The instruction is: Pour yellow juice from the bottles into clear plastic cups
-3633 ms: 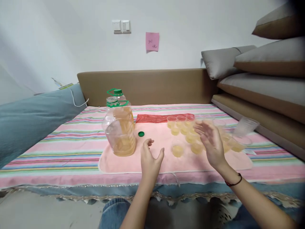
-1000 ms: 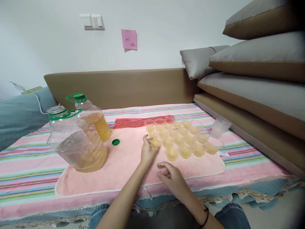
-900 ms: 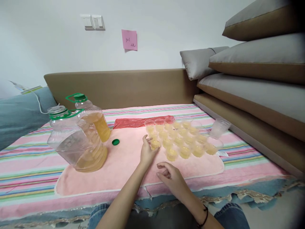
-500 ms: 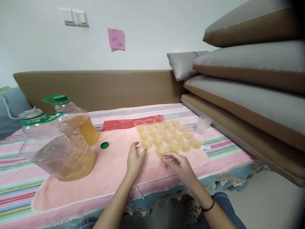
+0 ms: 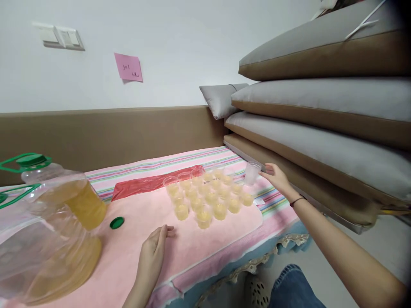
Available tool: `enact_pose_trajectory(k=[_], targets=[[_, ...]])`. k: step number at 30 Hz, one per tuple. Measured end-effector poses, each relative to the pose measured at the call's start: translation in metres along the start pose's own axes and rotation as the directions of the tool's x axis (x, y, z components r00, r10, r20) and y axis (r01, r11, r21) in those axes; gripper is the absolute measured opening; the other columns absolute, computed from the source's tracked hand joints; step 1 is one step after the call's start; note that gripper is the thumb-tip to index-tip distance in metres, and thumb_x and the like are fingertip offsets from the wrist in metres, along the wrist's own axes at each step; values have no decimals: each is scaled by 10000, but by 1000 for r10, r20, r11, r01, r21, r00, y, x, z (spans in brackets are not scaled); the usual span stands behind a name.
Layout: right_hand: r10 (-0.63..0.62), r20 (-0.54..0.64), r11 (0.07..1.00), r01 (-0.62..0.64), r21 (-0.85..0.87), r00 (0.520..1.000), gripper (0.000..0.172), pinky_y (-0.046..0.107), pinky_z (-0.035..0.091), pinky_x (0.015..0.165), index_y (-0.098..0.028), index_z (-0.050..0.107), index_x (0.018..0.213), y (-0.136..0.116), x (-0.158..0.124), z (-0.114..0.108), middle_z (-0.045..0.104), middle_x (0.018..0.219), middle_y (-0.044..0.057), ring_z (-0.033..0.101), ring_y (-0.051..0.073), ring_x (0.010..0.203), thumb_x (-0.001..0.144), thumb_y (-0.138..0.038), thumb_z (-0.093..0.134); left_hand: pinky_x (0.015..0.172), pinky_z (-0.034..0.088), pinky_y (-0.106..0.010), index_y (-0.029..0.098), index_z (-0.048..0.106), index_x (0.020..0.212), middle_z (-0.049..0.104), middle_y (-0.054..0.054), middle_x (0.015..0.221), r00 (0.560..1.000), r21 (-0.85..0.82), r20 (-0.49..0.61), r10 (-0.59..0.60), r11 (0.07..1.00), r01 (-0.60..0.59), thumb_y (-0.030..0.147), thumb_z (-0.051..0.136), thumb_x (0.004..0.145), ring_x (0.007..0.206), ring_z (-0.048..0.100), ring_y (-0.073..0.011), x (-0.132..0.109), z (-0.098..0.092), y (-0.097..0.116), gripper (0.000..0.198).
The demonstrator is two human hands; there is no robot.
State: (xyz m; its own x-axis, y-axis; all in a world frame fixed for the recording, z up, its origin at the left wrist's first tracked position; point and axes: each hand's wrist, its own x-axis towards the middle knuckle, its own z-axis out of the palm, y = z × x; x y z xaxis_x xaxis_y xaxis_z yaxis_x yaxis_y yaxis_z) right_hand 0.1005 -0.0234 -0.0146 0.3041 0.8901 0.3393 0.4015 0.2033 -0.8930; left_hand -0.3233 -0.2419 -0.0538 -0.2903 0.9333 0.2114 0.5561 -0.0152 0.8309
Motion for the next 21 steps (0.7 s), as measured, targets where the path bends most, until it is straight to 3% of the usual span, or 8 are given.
enact_pose_trajectory(k=[4,6,13,21], targets=[[13,80,994,-4,-109,997,739,544,424,1040,-196,570,1183,7,39,13,632,1301,190,586,382,1210,525,-398,839,1077,426,-517,211,673,1072,691,-95,1196,997,51,-72,14,999,-10,616,355,883,1173,613,-289,-2,-5,-11,548],[15,115,990,1,-141,993,798,527,425,1044,-185,540,1234,11,53,20,614,1324,203,570,380,1235,525,-392,843,1066,435,-534,218,621,1163,650,-98,1269,996,72,-90,-1,997,8,619,380,874,1195,598,-294,-2,-7,-14,550],[27,183,978,12,-207,983,953,466,515,923,-174,438,1340,19,73,27,674,1187,178,640,326,1114,512,-391,858,958,510,-544,243,561,1231,634,-116,1258,985,33,-160,-69,997,76,641,445,837,1157,614,-322,-3,-9,-11,572],[8,170,957,42,-287,985,993,480,507,884,-163,424,1371,3,72,17,682,1058,122,661,313,981,501,-390,845,916,528,-519,262,549,1226,631,-110,1256,984,13,-150,-97,995,100,650,466,815,1103,640,-311,-1,-10,-7,571]])
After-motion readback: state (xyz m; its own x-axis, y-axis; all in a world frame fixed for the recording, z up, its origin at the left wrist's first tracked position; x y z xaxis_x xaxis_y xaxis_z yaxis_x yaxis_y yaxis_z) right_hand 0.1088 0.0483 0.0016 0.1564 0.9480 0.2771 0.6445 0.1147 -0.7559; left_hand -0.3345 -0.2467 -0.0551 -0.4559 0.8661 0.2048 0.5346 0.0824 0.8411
